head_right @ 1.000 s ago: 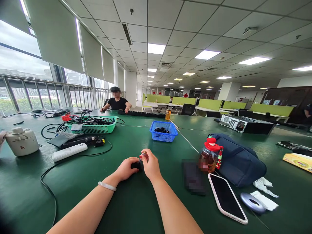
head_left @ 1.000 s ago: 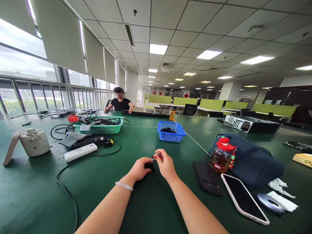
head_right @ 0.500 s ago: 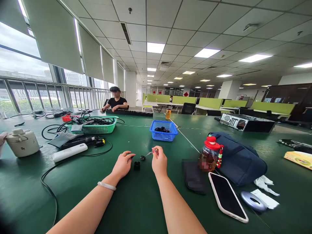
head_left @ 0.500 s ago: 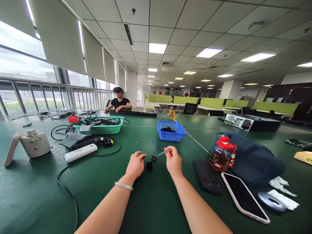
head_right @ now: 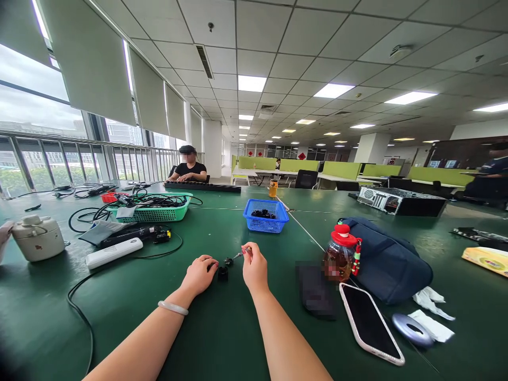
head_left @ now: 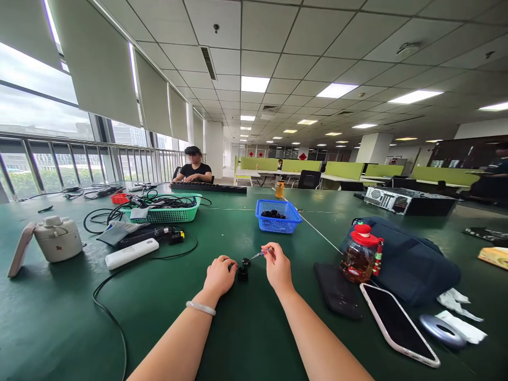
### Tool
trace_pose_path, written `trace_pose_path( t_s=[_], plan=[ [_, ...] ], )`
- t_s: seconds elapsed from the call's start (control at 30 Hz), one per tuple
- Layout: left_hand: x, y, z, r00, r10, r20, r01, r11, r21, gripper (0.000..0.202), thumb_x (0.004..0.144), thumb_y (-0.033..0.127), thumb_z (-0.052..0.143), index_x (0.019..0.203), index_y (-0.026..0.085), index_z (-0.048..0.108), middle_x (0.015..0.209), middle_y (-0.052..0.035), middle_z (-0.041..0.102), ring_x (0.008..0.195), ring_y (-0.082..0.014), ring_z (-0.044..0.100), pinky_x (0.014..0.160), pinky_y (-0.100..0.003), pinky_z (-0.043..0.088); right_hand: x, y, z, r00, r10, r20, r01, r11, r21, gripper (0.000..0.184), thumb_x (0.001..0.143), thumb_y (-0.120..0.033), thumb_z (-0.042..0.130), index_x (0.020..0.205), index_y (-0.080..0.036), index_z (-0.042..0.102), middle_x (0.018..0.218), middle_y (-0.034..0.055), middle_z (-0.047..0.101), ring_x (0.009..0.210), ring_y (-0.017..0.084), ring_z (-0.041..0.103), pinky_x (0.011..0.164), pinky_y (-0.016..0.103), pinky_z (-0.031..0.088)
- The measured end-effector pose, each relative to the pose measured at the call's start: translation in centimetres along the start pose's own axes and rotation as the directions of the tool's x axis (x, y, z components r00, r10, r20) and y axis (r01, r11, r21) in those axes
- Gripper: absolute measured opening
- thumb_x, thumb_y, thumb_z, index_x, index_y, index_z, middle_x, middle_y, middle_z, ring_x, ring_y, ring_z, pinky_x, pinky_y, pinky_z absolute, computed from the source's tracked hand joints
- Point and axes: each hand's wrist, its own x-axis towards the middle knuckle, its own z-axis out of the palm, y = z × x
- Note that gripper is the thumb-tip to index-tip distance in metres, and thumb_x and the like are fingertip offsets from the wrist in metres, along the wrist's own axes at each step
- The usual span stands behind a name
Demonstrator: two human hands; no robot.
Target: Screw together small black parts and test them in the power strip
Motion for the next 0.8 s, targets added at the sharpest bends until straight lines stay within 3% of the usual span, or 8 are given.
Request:
trace_pose_path(
  t_s=[0.13,0.3,0.43,0.5,0.6,0.7,0.8],
  plan=[
    [-0.1,0.2,0.2,0.995,0.099,-0.015,-0.1,0.992,-0.078,0.04,0.089,0.044,0.044,0.118,0.024,0.063,0.129,-0.0075,0.058,0.122,-0.0252,0.049,0.106,-0.04,0.036,-0.2,-0.2,0.2,0.999,-0.019,0.033,0.018,1.0,0.026,0.013,0.089,-0.031,0.046,0.089,-0.023,0.056,0.086,0.0059,0.071,0.079,0.021,0.069,0.074,0.033,0.053],
    [-0.3,0.3,0.5,0.989,0.149,-0.022,-0.151,0.983,-0.109,0.048,0.085,0.046,0.051,0.127,0.023,0.057,0.135,-0.0076,0.053,0.126,-0.0257,0.045,0.109,-0.041,0.034,-0.5,-0.8,0.5,0.997,-0.036,0.068,0.023,0.982,0.187,0.012,0.089,-0.032,0.05,0.092,-0.023,0.057,0.093,0.0057,0.071,0.084,0.019,0.069,0.078,0.031,0.054],
    [-0.4,0.2,0.4,0.985,0.171,-0.022,-0.173,0.977,-0.123,0.041,0.082,0.043,0.055,0.118,0.026,0.063,0.134,-0.0063,0.053,0.126,-0.0269,0.044,0.109,-0.043,0.035,0.1,-0.1,0.3,0.988,0.136,-0.067,-0.101,0.922,0.374,0.019,0.083,-0.039,0.059,0.089,-0.022,0.055,0.087,0.0042,0.07,0.08,0.019,0.069,0.074,0.032,0.056],
    [-0.4,0.2,0.3,0.985,0.173,-0.025,-0.175,0.975,-0.137,0.038,0.082,0.042,0.056,0.115,0.027,0.065,0.131,-0.006,0.055,0.125,-0.027,0.046,0.109,-0.043,0.035,0.5,0.9,0.0,0.943,0.311,-0.12,-0.218,0.848,0.484,0.025,0.077,-0.042,0.064,0.086,-0.021,0.054,0.077,0.0013,0.068,0.069,0.017,0.067,0.063,0.029,0.056],
    [-0.2,0.1,0.2,0.983,0.185,-0.004,-0.183,0.968,-0.172,0.035,0.081,0.041,0.057,0.11,0.026,0.068,0.124,-0.0058,0.06,0.119,-0.0258,0.051,0.106,-0.041,0.038,1.2,2.7,-0.4,0.818,0.561,-0.13,-0.378,0.693,0.614,0.03,0.069,-0.042,0.07,0.08,-0.021,0.052,0.065,-0.0024,0.065,0.05,0.012,0.059,0.045,0.022,0.047],
    [-0.1,0.0,0.1,0.981,0.193,0.019,-0.184,0.957,-0.223,0.031,0.082,0.04,0.056,0.105,0.024,0.07,0.115,-0.0054,0.066,0.11,-0.0231,0.057,0.101,-0.036,0.042,1.4,3.9,-0.7,0.771,0.627,-0.112,-0.424,0.637,0.644,0.03,0.069,-0.043,0.068,0.08,-0.022,0.049,0.059,-0.0056,0.061,0.039,0.007,0.048,0.037,0.019,0.037],
    [0.1,-0.1,0.0,0.982,0.187,0.019,-0.176,0.948,-0.266,0.029,0.083,0.038,0.054,0.102,0.023,0.071,0.109,-0.0051,0.068,0.104,-0.0209,0.06,0.096,-0.032,0.045,1.2,4.2,-0.7,0.751,0.661,-0.015,-0.5,0.582,0.641,0.028,0.071,-0.042,0.066,0.077,-0.022,0.047,0.051,-0.0081,0.055,0.033,0.006,0.04,0.034,0.019,0.03]
  ],
)
